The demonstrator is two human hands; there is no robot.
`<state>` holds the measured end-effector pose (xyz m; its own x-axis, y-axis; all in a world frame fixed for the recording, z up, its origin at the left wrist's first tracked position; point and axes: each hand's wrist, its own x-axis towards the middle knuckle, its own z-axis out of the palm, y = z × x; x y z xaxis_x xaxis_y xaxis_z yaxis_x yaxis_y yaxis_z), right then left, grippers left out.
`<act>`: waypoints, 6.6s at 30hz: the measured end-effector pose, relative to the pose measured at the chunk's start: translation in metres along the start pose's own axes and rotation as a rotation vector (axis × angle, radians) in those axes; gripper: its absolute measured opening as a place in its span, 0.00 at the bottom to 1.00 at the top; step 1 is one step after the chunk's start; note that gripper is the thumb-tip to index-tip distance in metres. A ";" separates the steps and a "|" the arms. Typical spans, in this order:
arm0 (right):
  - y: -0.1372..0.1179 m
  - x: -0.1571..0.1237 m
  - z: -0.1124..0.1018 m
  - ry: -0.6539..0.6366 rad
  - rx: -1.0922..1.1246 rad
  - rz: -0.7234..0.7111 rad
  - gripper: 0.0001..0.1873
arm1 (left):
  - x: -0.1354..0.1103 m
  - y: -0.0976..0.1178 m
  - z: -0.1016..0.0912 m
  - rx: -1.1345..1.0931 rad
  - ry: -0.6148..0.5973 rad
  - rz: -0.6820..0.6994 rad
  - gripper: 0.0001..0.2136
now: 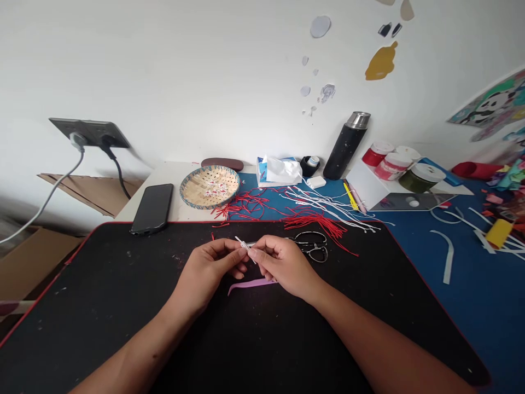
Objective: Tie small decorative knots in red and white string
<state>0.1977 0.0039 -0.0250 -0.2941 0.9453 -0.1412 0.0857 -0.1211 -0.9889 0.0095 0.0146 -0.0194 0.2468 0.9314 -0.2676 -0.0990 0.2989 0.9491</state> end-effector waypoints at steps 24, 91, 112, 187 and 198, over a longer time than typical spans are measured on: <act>0.001 0.000 -0.001 -0.014 -0.098 -0.033 0.14 | 0.000 0.002 0.000 -0.065 -0.037 -0.033 0.12; -0.003 -0.002 -0.002 -0.149 0.020 0.016 0.20 | 0.003 0.006 -0.007 -0.202 -0.159 -0.025 0.14; 0.000 -0.002 0.000 -0.093 -0.059 0.004 0.16 | 0.005 -0.003 -0.011 -0.041 -0.103 -0.002 0.10; 0.000 0.000 0.000 -0.176 0.116 0.018 0.15 | 0.004 -0.002 -0.007 -0.164 -0.097 -0.057 0.13; 0.003 0.001 0.004 -0.142 0.133 0.030 0.14 | 0.017 0.070 -0.106 1.156 0.674 0.202 0.27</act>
<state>0.1943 0.0034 -0.0279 -0.4251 0.8898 -0.1661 -0.0275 -0.1961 -0.9802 -0.0953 0.0736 0.0246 -0.2253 0.9575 0.1799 0.8660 0.1122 0.4874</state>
